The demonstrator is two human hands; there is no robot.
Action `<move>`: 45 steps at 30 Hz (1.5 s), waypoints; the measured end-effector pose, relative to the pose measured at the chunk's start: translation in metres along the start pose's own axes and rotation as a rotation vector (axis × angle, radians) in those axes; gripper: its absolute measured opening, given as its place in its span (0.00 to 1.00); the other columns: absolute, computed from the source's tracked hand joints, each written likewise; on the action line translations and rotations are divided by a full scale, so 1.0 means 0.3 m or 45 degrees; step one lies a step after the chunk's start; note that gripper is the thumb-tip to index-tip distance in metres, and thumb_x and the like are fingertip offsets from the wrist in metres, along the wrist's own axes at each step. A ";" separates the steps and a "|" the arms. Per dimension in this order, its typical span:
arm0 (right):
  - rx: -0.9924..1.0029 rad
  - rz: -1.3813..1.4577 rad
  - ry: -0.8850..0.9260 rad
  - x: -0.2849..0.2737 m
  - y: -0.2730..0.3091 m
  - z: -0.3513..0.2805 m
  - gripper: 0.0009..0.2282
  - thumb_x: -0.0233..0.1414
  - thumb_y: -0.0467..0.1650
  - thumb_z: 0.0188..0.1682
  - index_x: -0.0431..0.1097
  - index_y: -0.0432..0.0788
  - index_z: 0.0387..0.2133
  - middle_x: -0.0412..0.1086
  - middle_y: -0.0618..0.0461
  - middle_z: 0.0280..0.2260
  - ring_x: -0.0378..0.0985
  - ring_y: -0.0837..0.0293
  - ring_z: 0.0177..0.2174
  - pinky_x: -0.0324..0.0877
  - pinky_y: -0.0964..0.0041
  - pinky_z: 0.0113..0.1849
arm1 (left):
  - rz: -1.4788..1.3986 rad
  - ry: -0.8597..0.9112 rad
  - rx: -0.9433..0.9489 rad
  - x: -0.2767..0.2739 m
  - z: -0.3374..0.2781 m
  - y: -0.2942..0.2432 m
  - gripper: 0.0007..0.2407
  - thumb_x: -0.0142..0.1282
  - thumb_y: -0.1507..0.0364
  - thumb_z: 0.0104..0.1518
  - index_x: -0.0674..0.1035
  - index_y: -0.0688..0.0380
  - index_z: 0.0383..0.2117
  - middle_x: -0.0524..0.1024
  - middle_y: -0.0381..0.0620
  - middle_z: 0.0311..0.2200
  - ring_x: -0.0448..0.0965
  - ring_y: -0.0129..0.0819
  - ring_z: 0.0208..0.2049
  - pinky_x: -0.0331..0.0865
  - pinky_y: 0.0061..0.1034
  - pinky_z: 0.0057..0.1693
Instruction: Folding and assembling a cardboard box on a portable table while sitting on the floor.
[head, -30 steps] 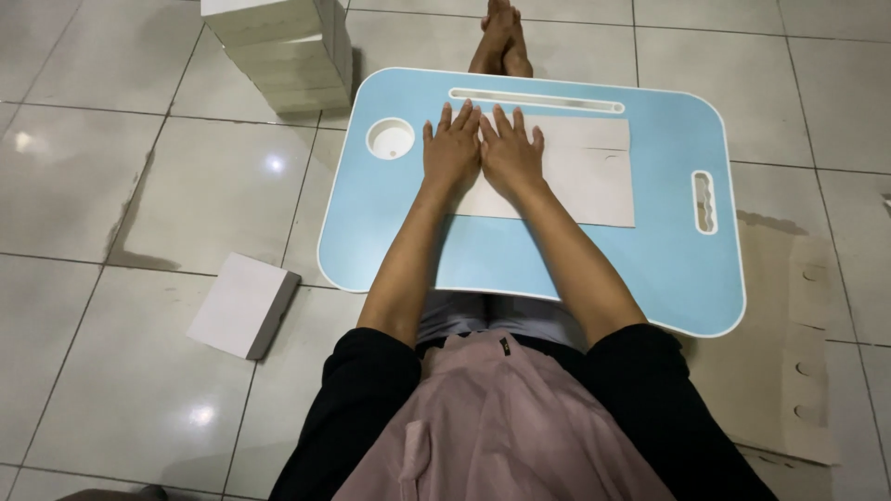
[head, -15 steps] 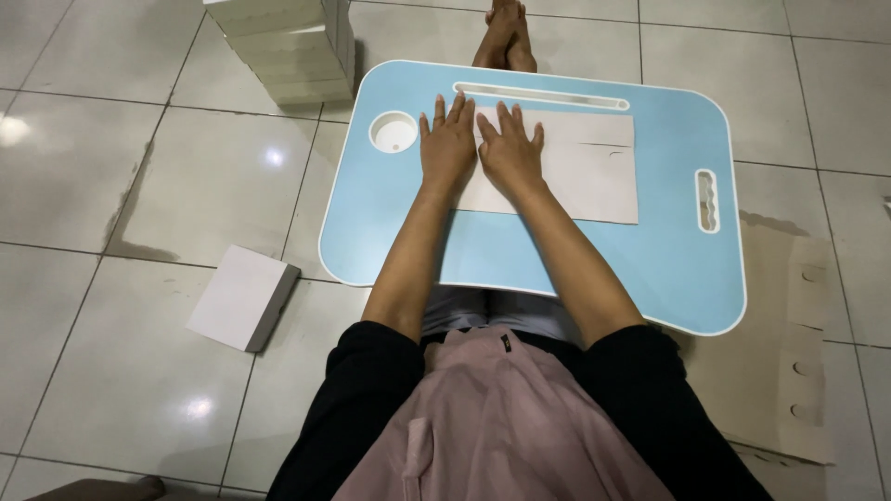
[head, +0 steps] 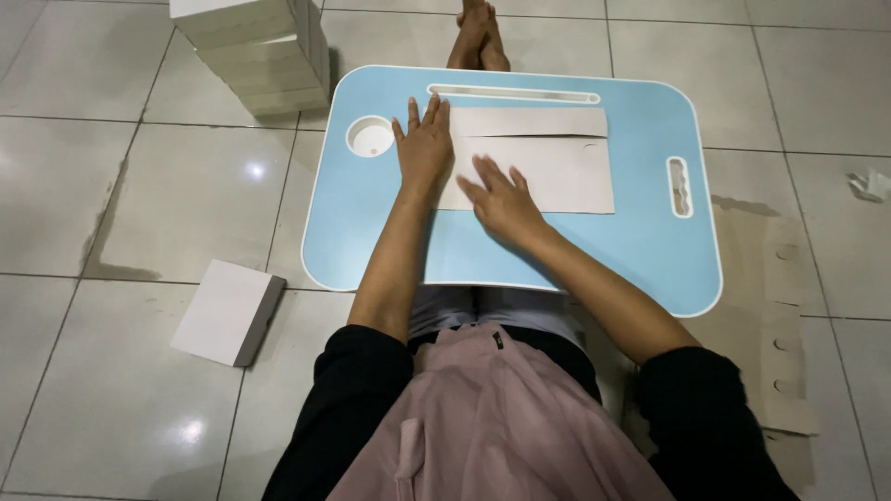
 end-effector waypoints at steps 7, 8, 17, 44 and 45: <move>-0.181 0.291 -0.043 -0.194 -0.077 -0.095 0.13 0.50 0.26 0.50 0.77 0.44 0.47 0.68 0.35 0.58 0.68 0.36 0.57 0.66 0.36 0.56 | 0.065 0.018 -0.047 -0.061 -0.037 -0.048 0.21 0.33 0.64 0.70 0.64 0.49 0.69 0.54 0.42 0.72 0.41 0.48 0.74 0.33 0.60 0.72; -0.045 0.349 -0.177 -0.226 -0.157 -0.057 0.10 0.46 0.30 0.55 0.74 0.41 0.43 0.72 0.33 0.47 0.74 0.34 0.48 0.70 0.35 0.47 | 0.087 0.022 -0.051 -0.056 -0.038 -0.044 0.23 0.35 0.61 0.69 0.63 0.50 0.69 0.54 0.42 0.72 0.40 0.48 0.74 0.33 0.60 0.72; 0.510 -0.145 -0.172 -0.183 -0.513 0.033 0.23 0.36 0.37 0.64 0.58 0.34 0.66 0.55 0.37 0.67 0.53 0.44 0.67 0.52 0.44 0.63 | 0.128 0.012 -0.028 -0.067 -0.050 -0.064 0.25 0.39 0.57 0.68 0.63 0.51 0.69 0.54 0.44 0.72 0.41 0.49 0.74 0.31 0.61 0.71; 0.172 -0.354 -0.553 -0.117 -0.489 -0.073 0.14 0.48 0.28 0.57 0.74 0.31 0.51 0.73 0.33 0.51 0.72 0.43 0.56 0.69 0.56 0.55 | 0.302 0.278 0.384 0.114 -0.089 -0.432 0.24 0.29 0.56 0.69 0.56 0.41 0.72 0.48 0.39 0.74 0.41 0.48 0.74 0.35 0.66 0.70; 0.141 -0.363 -0.540 -0.123 -0.480 -0.089 0.14 0.48 0.29 0.58 0.74 0.31 0.51 0.73 0.33 0.51 0.72 0.43 0.56 0.69 0.57 0.55 | 0.289 0.287 0.385 0.105 -0.092 -0.436 0.24 0.29 0.57 0.69 0.57 0.41 0.72 0.49 0.39 0.74 0.41 0.48 0.74 0.35 0.65 0.70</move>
Point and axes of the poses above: each hand's wrist, its own z-axis towards the middle knuckle, its own x-axis out of the palm, y = z × x, the point moved 5 cm from there along z, towards the middle knuckle
